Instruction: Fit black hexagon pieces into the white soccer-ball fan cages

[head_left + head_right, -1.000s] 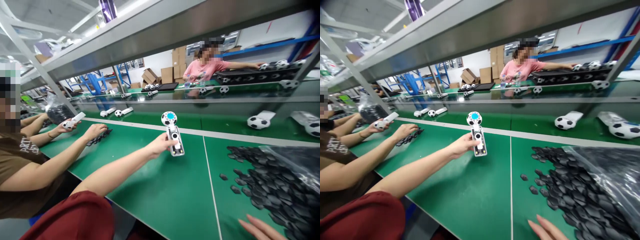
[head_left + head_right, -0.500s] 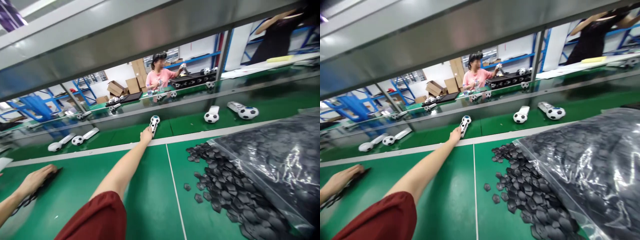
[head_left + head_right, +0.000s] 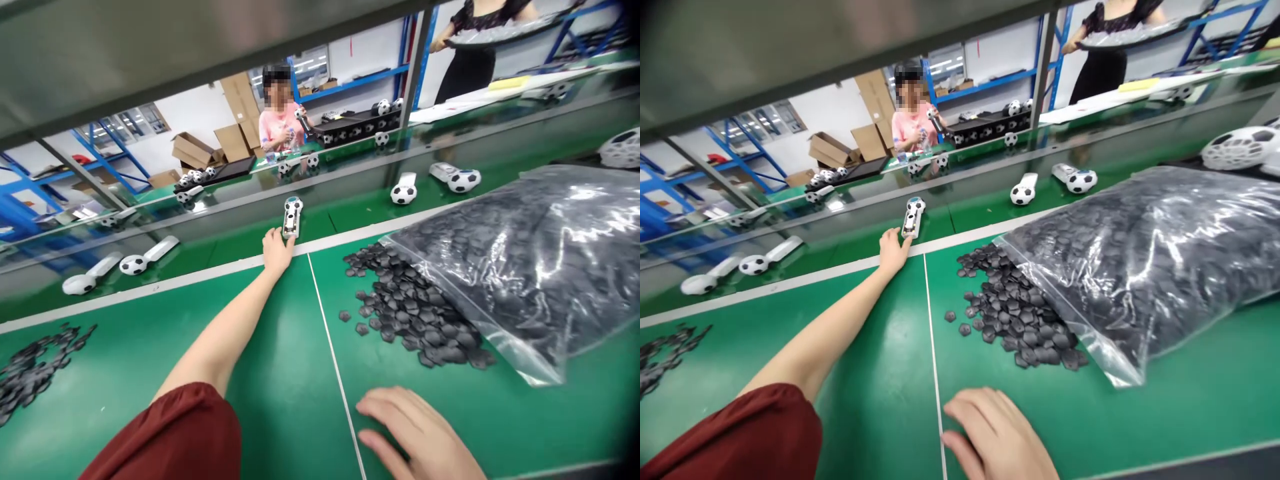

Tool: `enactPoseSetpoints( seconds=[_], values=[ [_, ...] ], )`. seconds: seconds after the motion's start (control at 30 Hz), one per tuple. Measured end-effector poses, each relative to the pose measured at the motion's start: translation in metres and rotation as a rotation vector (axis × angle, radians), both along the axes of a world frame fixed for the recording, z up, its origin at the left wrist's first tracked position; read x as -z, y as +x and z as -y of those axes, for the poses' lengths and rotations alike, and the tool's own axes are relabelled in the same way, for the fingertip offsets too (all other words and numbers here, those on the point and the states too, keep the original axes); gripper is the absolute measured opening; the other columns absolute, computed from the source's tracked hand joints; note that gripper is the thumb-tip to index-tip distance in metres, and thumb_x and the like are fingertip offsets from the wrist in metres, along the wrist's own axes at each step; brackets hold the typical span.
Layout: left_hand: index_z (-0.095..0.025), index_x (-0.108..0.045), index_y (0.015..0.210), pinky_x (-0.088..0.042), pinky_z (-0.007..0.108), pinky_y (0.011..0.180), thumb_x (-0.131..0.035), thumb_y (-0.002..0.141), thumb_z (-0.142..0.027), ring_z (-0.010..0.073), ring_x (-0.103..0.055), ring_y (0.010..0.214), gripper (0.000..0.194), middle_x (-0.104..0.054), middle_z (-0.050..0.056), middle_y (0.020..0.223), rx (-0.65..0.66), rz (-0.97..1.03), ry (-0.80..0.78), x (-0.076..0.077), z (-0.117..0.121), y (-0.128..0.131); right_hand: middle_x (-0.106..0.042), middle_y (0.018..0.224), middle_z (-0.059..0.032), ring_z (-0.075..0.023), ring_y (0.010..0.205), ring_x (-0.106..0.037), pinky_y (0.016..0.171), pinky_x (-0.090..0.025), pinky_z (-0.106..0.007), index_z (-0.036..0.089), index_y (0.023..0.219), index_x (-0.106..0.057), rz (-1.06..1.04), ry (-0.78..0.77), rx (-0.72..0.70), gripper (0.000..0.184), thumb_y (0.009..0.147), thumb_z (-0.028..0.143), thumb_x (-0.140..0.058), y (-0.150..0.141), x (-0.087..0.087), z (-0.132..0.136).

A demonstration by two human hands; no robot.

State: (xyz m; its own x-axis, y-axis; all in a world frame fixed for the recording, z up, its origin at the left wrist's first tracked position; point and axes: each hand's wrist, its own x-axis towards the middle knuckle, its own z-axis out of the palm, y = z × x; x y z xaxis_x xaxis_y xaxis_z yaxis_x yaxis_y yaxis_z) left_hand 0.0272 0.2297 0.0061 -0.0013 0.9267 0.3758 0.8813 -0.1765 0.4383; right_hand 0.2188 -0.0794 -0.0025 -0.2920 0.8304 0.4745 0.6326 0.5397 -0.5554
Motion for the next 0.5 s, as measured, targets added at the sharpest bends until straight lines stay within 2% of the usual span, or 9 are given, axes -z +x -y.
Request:
enactPoseSetpoints(
  seconds=[0.1, 0.2, 0.27, 0.33, 0.4, 0.5],
  values=[
    [-0.010, -0.049, 0.125, -0.025, 0.040, 0.107, -0.049, 0.086, -0.036, 0.0303, -0.033, 0.128, 0.047, -0.040, 0.019, 0.135, 0.165, -0.076, -0.028, -0.002, 0.038, 0.004, -0.063, 0.092, -0.0049, -0.0198, 0.083, -0.061, 0.070, -0.053, -0.031, 0.021, 0.099, -0.057, 0.001, -0.064, -0.007, 0.015, 0.092, 0.026, -0.044, -0.002, -0.004, 0.002],
    [-0.025, -0.055, 0.122, -0.025, 0.036, 0.108, -0.046, 0.088, -0.043, 0.0230, -0.035, 0.129, 0.039, -0.044, 0.006, 0.137, 0.425, -0.162, -0.100, -0.005, 0.087, 0.006, -0.061, 0.099, -0.0059, -0.0210, 0.090, -0.059, 0.078, -0.051, -0.036, 0.022, 0.103, -0.056, 0.024, -0.138, -0.017, 0.015, 0.092, 0.025, -0.046, -0.002, -0.002, 0.005],
    [-0.034, -0.049, 0.126, -0.021, 0.040, 0.110, -0.042, 0.087, -0.051, 0.0223, -0.030, 0.133, 0.043, -0.037, 0.001, 0.143, 0.625, -0.255, -0.157, -0.007, 0.121, 0.005, -0.060, 0.100, -0.0061, -0.0211, 0.093, -0.058, 0.080, -0.051, -0.036, 0.022, 0.104, -0.055, 0.041, -0.162, -0.021, 0.015, 0.092, 0.026, -0.047, -0.001, -0.001, 0.004],
    [-0.033, -0.038, 0.134, -0.012, 0.049, 0.111, -0.036, 0.086, -0.058, 0.0258, -0.020, 0.137, 0.054, -0.027, 0.005, 0.148, 0.801, -0.389, -0.194, -0.009, 0.152, 0.004, -0.060, 0.101, -0.0057, -0.0205, 0.094, -0.057, 0.081, -0.051, -0.035, 0.022, 0.103, -0.056, 0.060, -0.176, -0.043, 0.014, 0.091, 0.028, -0.049, 0.001, 0.000, 0.003],
    [-0.030, -0.031, 0.138, -0.008, 0.055, 0.109, -0.032, 0.086, -0.062, 0.0290, -0.014, 0.138, 0.061, -0.020, 0.011, 0.150, 0.875, -0.482, -0.208, -0.011, 0.176, 0.001, -0.058, 0.108, -0.0061, -0.0191, 0.095, -0.058, 0.081, -0.051, -0.033, 0.023, 0.106, -0.055, 0.083, -0.196, -0.048, 0.017, 0.091, 0.028, -0.049, 0.003, 0.000, 0.000],
    [-0.028, -0.030, 0.139, -0.008, 0.055, 0.109, -0.033, 0.084, -0.064, 0.0296, -0.014, 0.138, 0.066, -0.019, 0.013, 0.150, 0.874, -0.480, -0.229, -0.014, 0.199, -0.007, -0.048, 0.126, -0.0105, -0.0208, 0.105, -0.054, 0.086, -0.051, -0.034, 0.019, 0.120, -0.049, 0.159, -0.122, 0.041, 0.028, 0.093, 0.024, -0.042, 0.006, 0.001, -0.009]
  ],
)
